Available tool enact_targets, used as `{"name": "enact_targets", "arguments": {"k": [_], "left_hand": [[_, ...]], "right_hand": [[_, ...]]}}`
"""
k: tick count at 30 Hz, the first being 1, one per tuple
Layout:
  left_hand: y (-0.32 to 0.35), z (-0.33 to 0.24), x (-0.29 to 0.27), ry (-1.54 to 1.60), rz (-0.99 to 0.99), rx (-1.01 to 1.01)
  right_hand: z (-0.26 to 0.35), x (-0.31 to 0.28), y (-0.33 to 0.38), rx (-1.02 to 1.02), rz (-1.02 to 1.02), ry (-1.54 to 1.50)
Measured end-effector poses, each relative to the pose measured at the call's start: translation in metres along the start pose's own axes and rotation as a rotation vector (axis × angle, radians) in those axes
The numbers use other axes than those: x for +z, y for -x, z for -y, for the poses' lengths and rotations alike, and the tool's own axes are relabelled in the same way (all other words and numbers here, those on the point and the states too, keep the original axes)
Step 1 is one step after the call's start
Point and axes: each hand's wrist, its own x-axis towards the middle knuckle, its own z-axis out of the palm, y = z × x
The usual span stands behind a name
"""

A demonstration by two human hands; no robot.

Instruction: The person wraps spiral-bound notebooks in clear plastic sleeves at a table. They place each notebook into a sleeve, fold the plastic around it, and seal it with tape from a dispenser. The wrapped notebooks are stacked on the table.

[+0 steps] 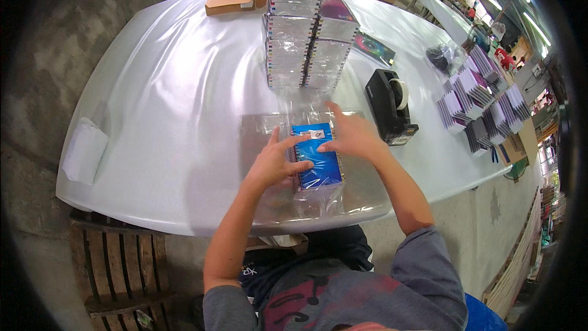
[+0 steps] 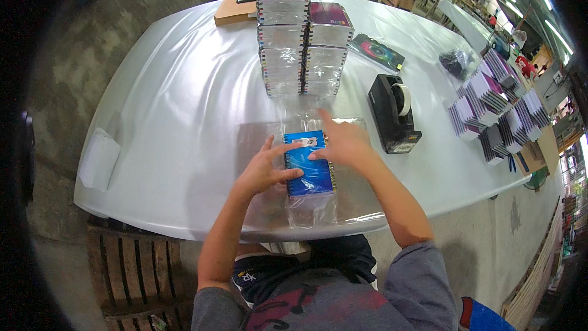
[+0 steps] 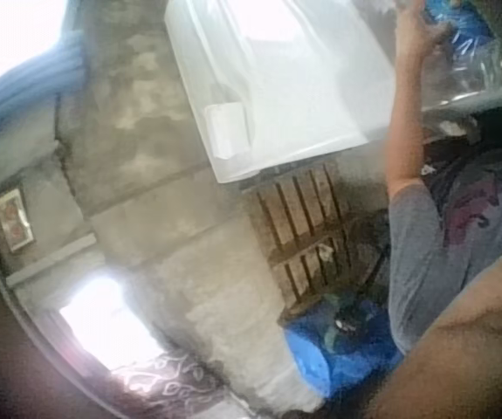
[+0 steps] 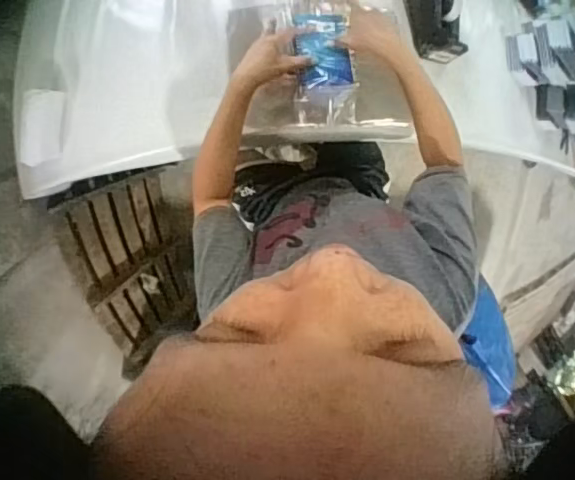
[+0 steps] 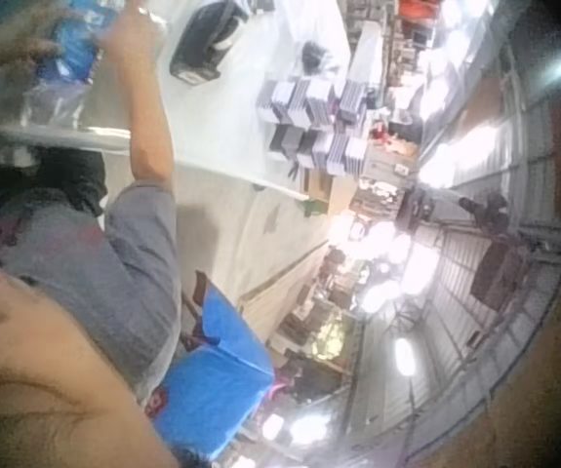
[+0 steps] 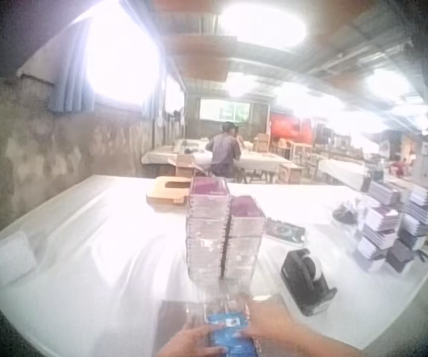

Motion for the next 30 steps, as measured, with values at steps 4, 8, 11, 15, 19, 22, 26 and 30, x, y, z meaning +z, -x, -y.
{"name": "enact_targets", "arguments": {"k": [4,8,11,15,19,22,26,30], "left_hand": [[0.010,-0.007,0.015,0.259,-0.080,-0.098],[0.031,-0.032,0.035,0.637,-0.136,0.030],[0.046,-0.036,0.046,0.666,-0.337,0.285],[0.059,-0.037,0.060,0.437,-0.510,0.395],[0.057,-0.029,0.062,0.462,-0.524,0.370],[0.059,-0.030,0.056,0.221,-0.669,0.349],[0.062,-0.009,0.047,-0.214,-0.875,0.540],[0.057,-0.018,0.025,-0.328,-0.678,0.639]], "right_hand": [[-0.035,0.042,0.014,-0.053,0.104,-0.572],[-0.023,0.066,0.033,-0.100,-0.013,-1.106],[-0.003,0.061,0.046,-0.284,-0.168,-1.362],[0.004,0.079,0.051,-0.410,-0.239,-1.229],[0.003,0.102,0.038,-0.443,-0.284,-1.280],[-0.003,0.108,0.031,-0.456,-0.371,-1.147],[-0.001,0.100,0.053,-0.503,-0.568,-1.064],[-0.002,0.096,0.061,-0.560,-0.567,-1.095]]}}
